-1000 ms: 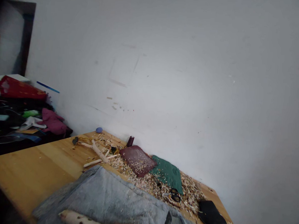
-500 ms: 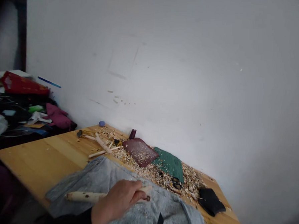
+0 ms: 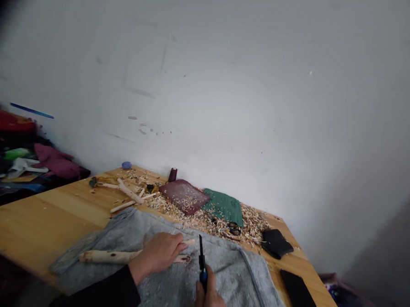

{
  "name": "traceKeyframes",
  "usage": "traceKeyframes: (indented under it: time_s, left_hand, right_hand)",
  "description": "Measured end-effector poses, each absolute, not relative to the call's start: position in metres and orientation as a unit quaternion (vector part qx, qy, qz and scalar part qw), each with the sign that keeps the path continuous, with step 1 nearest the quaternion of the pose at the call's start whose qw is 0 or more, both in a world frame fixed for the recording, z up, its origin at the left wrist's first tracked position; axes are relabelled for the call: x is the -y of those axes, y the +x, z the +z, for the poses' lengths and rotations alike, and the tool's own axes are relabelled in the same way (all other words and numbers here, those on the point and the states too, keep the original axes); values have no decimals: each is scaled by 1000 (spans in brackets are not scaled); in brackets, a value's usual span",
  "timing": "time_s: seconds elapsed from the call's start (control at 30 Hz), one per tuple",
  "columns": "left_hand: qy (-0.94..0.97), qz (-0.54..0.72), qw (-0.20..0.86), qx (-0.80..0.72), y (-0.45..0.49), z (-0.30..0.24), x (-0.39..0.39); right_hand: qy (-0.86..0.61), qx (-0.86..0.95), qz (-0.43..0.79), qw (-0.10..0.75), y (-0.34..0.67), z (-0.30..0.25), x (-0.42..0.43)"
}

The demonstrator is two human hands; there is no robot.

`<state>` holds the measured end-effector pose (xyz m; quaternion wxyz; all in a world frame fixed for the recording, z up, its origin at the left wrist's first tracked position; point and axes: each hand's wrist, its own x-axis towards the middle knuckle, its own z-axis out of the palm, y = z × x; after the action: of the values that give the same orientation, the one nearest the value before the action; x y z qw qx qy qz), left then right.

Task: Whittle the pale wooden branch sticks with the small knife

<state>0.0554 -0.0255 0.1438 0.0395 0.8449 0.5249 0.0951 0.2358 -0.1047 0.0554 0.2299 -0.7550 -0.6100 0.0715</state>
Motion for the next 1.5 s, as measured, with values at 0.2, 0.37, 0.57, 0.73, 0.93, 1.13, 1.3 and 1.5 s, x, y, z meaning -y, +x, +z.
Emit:
traceKeyframes:
  time_s: [0.2,0.37,0.57,0.73,0.93,1.13,1.3,1.5]
  left_hand:
    - [846,99,26,-523,56,139,25]
    - [849,110,14,-516,55,138,29]
    - [852,111,29,-511,57,139,30]
    - [853,132,23,-504,68,141,31]
    - [856,116,15,-504,82,141,32]
    - [840,104,59,-529,82,144,32]
    - [837,100,55,-536,81,146,30]
    - [839,99,47,-532,80,144,29]
  right_hand:
    - [-763,629,81,124,230,73,93]
    - [-760,639,96,69,228,90,95]
    - [-761,646,52,36,224,102,100]
    - [-782,620,28,51,223,93,97]
    - [-776,628,12,58,221,91,97]
    - [-759,651,-12,15,218,109,105]
    - [-743,668,-30,-13,213,126,108]
    - [-731,678,-73,-24,204,134,110]
